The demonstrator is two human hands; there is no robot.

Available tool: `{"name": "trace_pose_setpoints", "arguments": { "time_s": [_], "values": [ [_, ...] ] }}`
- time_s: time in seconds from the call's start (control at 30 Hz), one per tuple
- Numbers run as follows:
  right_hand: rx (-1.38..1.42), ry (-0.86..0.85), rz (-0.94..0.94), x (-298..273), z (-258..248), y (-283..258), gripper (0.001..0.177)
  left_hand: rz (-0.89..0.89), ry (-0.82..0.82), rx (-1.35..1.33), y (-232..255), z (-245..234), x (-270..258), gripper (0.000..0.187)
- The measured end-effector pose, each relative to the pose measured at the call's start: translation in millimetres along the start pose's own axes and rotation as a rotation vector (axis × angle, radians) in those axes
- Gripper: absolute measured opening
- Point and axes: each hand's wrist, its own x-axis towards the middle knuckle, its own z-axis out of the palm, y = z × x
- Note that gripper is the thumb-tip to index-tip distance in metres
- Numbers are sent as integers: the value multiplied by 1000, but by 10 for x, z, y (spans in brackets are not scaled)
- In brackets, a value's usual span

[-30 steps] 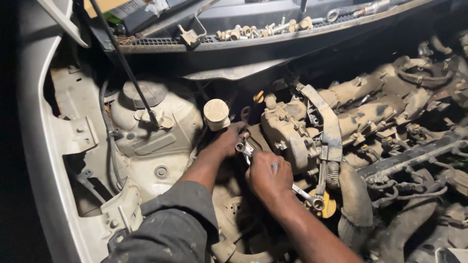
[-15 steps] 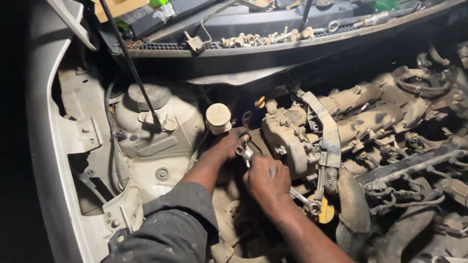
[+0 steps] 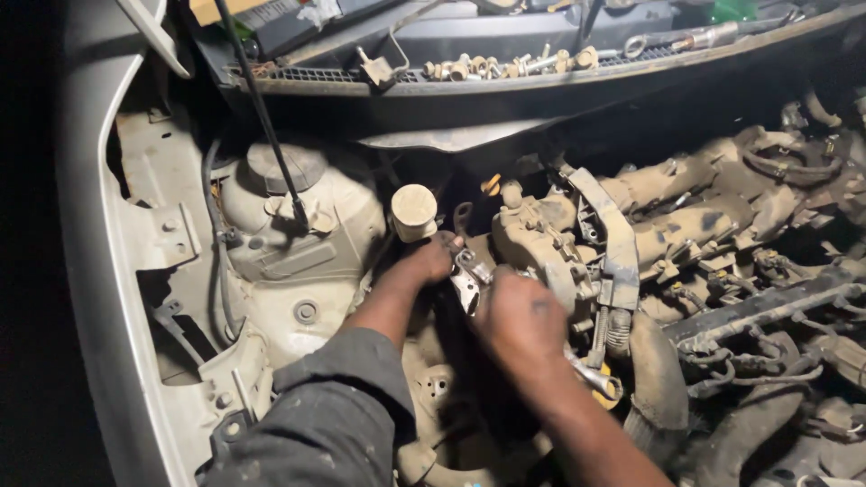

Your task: The person uses a wrench to loosen and remove bolts from a component within the engine bay of a vehicle.

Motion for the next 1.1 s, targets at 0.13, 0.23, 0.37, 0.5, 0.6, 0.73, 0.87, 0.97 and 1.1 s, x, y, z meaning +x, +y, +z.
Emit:
{"name": "trace_pose_setpoints", "arguments": {
  "time_s": [0.13,0.23,0.37,0.5,0.6,0.73,0.87,0.97,1.1],
  "values": [
    [366,56,89,178,-337,256,35,49,-64,-8,216,-173,-247,40],
    [442,43,127,186,-396,324,40,31,-62,-55,332,-217,-380,39],
    [411,156,-7,198,-320,395,40,54,33,2,455,-158,-471,41],
    [330,90,45,129,-268,344,34,-12,43,21,531,-209,-553,47],
    [212,42,-108,62,-185,213,30,79,68,88,586,-248,-636,45],
    [655,-74,155,107,-501,473,43,-76,87,95,706,-233,-727,43],
    [925,26,-23,-217,-800,796,42,-252,155,240,940,-203,-1095,37],
    [1084,61,118,-812,-748,790,28,-313,56,302,1244,-105,-1471,39],
    [867,219,-5,-1559,-694,791,33,-258,-141,409,1343,189,-1657,44]
  ]
}}
